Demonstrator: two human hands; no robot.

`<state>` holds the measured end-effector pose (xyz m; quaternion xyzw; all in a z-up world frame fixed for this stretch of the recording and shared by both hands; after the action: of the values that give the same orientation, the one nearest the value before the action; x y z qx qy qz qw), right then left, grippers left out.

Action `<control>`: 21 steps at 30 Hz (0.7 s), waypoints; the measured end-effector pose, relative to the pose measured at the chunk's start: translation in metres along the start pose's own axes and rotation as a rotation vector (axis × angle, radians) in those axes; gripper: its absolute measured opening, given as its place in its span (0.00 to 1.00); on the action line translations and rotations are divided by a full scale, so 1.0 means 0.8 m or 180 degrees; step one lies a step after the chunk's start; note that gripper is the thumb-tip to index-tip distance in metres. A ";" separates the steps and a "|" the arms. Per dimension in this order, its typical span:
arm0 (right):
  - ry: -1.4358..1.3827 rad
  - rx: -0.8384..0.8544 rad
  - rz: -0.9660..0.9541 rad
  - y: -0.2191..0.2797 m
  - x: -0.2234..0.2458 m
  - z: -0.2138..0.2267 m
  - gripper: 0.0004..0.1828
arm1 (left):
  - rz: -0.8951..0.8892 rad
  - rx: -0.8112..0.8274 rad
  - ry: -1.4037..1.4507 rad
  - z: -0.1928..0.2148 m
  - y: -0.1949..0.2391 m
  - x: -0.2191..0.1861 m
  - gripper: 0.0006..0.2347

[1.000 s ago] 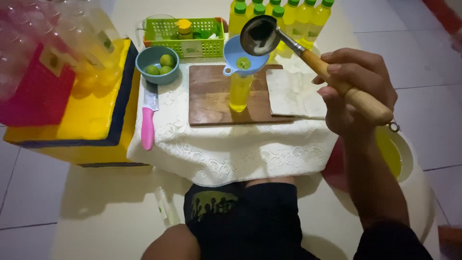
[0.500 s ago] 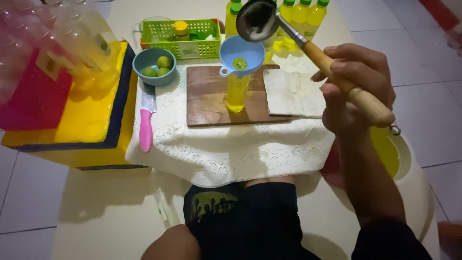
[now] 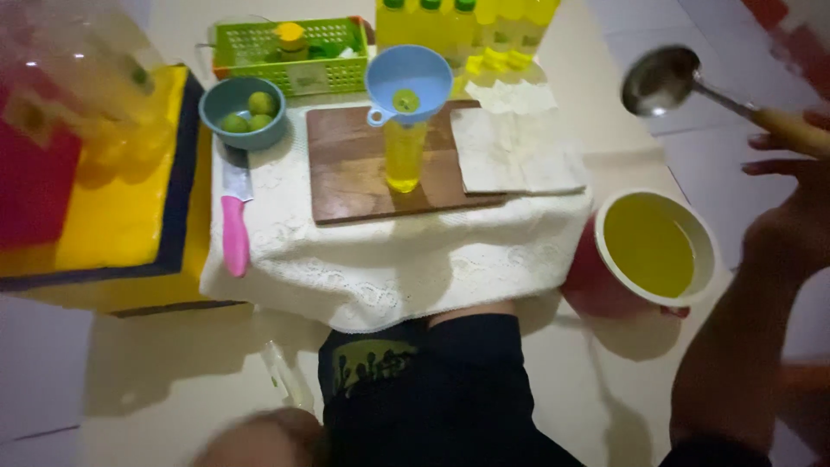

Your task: Filling a plastic bottle with juice using a ladle and funnel, then capping the bottle and cleaning the workspace.

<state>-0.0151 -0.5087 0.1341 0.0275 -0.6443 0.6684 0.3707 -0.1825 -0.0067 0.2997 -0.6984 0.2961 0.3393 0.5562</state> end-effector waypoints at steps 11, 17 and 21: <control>0.1689 -0.0159 -0.1048 0.105 -0.097 0.107 0.01 | 0.1008 -0.0485 -0.0917 0.093 -0.052 0.392 0.27; 0.2029 0.0333 -0.1261 0.123 -0.077 0.059 0.04 | 0.1637 -0.0810 -0.0710 0.092 -0.065 0.488 0.23; 0.2000 0.0448 -0.1221 0.129 -0.081 0.041 0.07 | 0.1207 -0.0649 -0.1509 0.096 -0.064 0.521 0.18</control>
<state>-0.0376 -0.5570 0.0194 -0.0333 -0.4347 0.6052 0.6661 0.0949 0.0639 -0.0173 -0.5844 0.2476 0.6181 0.4637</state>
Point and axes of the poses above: each hand's wrist, its own y-axis away from the middle knuckle, its own z-axis out of the back of the hand, x = y × z, the point moved 7 cm from there along -y, towards the middle knuckle, and after that the axes turned 8 degrees about z, right-handed, at the moved point
